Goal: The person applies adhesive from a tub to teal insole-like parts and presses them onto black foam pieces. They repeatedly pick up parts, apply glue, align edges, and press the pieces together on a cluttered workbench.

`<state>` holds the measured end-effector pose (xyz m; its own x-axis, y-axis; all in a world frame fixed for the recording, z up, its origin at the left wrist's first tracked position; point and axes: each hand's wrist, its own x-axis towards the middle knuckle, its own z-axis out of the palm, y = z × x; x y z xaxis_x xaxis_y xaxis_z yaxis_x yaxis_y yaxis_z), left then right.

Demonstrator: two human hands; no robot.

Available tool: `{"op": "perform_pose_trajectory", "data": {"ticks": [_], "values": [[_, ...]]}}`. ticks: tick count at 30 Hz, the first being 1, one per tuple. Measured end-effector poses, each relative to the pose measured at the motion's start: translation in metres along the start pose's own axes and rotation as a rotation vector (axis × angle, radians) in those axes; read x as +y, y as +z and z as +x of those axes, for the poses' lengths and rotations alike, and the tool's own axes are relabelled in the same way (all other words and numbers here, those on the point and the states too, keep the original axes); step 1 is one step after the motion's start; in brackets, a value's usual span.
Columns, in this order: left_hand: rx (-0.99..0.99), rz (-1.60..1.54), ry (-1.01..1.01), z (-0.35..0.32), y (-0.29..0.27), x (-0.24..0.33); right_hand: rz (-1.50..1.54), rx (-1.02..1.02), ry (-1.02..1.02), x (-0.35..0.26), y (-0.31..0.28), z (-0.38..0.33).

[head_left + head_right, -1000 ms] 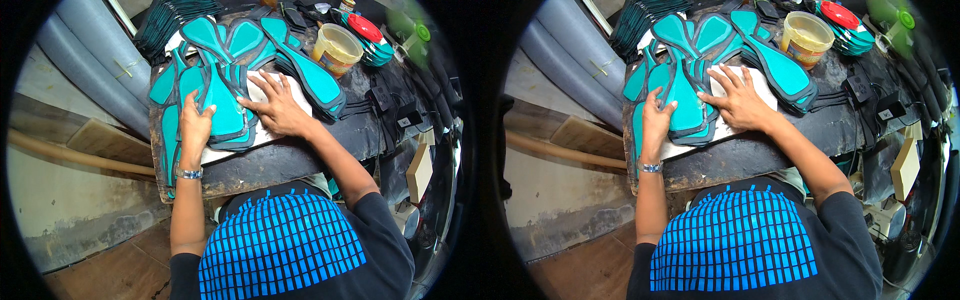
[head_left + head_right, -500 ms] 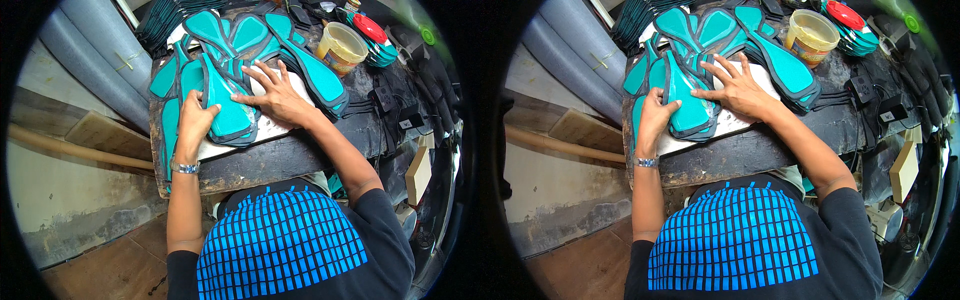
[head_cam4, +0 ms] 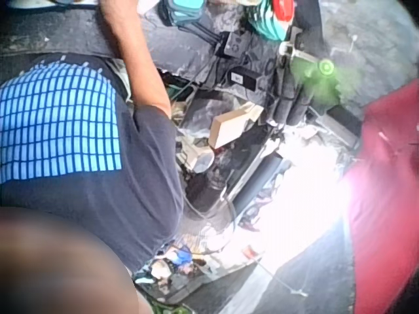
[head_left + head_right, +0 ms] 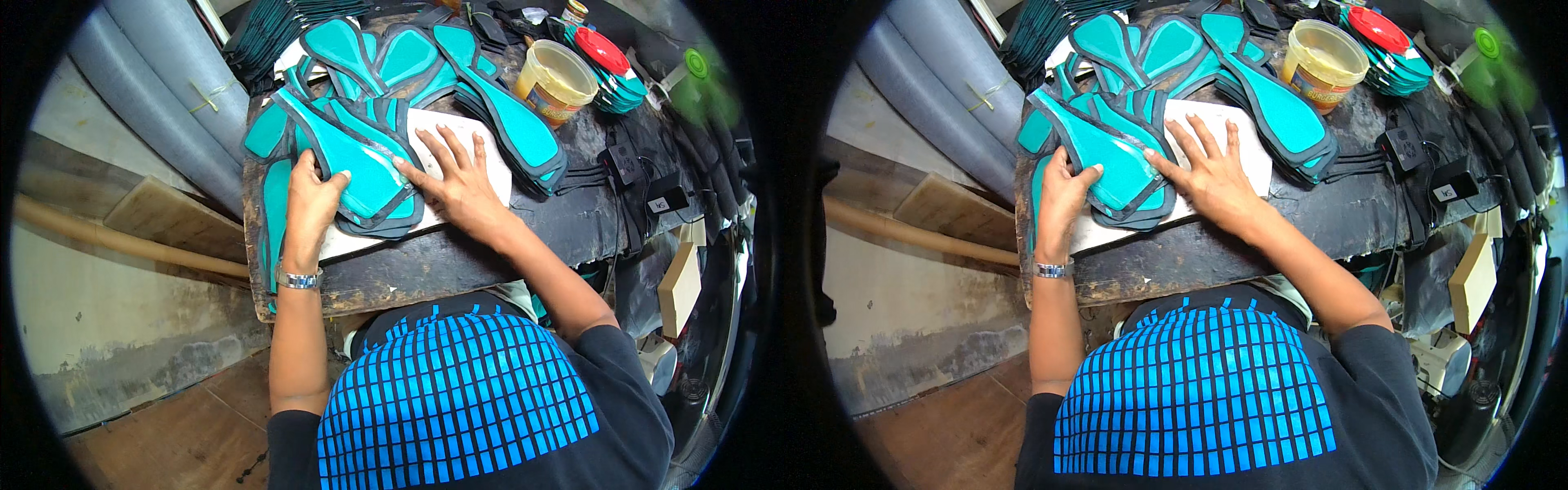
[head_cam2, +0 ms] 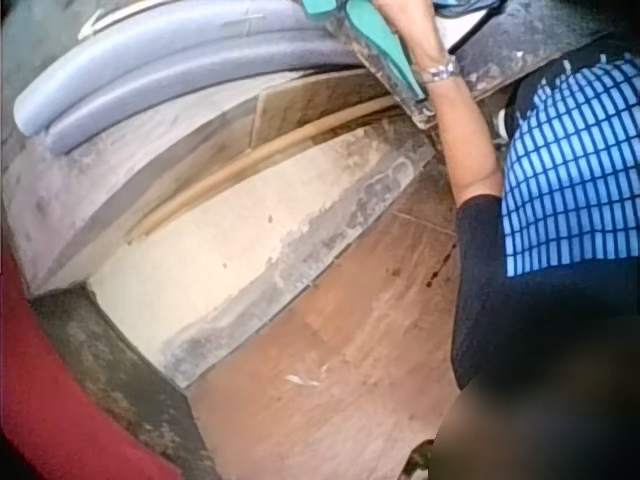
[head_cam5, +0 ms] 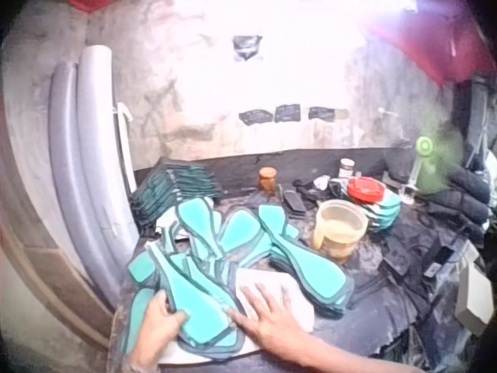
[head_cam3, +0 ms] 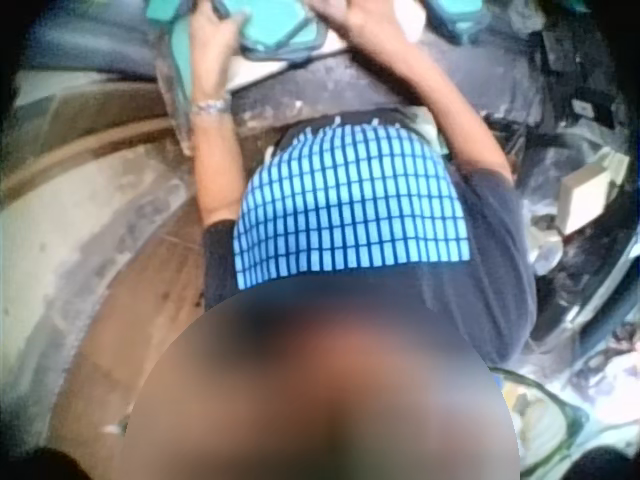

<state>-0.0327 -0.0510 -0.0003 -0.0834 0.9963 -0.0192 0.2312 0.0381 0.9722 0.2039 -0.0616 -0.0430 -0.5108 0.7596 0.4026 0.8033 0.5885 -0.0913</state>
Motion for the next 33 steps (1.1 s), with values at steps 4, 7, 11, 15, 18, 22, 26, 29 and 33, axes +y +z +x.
{"op": "perform_pose_trajectory", "data": {"ticks": [4, 7, 11, 15, 18, 22, 26, 29, 33], "values": [[0.009, 0.0, 0.018, -0.005, 0.001, 0.0, -0.133, -0.006, 0.029, -0.04, -0.008, -0.022], [-0.001, -0.082, -0.004, -0.007, 0.001, 0.0, 0.055, 0.036, -0.018, -0.047, -0.012, -0.026], [-0.001, -0.056, 0.007, -0.009, 0.0, 0.0, 0.07, 0.052, 0.148, -0.033, -0.008, -0.019], [-0.023, -0.091, 0.011, -0.009, -0.002, -0.002, 0.019, 0.04, 0.047, -0.033, -0.003, -0.022], [-0.045, -0.145, -0.011, -0.01, -0.003, -0.003, 0.005, -0.034, -0.03, -0.045, -0.004, -0.028], [-0.016, -0.163, 0.093, -0.008, -0.002, -0.004, -0.073, -0.027, 0.061, -0.054, -0.005, -0.027], [-0.034, -0.164, 0.03, -0.003, -0.005, -0.006, -0.049, 0.042, -0.074, -0.066, -0.003, -0.028], [-0.066, -0.215, -0.008, -0.001, -0.007, -0.007, -0.017, -0.012, -0.088, -0.071, 0.0, -0.027], [-0.07, -0.214, -0.032, -0.001, -0.009, -0.007, -0.005, 0.03, -0.168, -0.072, -0.002, -0.013]]}}
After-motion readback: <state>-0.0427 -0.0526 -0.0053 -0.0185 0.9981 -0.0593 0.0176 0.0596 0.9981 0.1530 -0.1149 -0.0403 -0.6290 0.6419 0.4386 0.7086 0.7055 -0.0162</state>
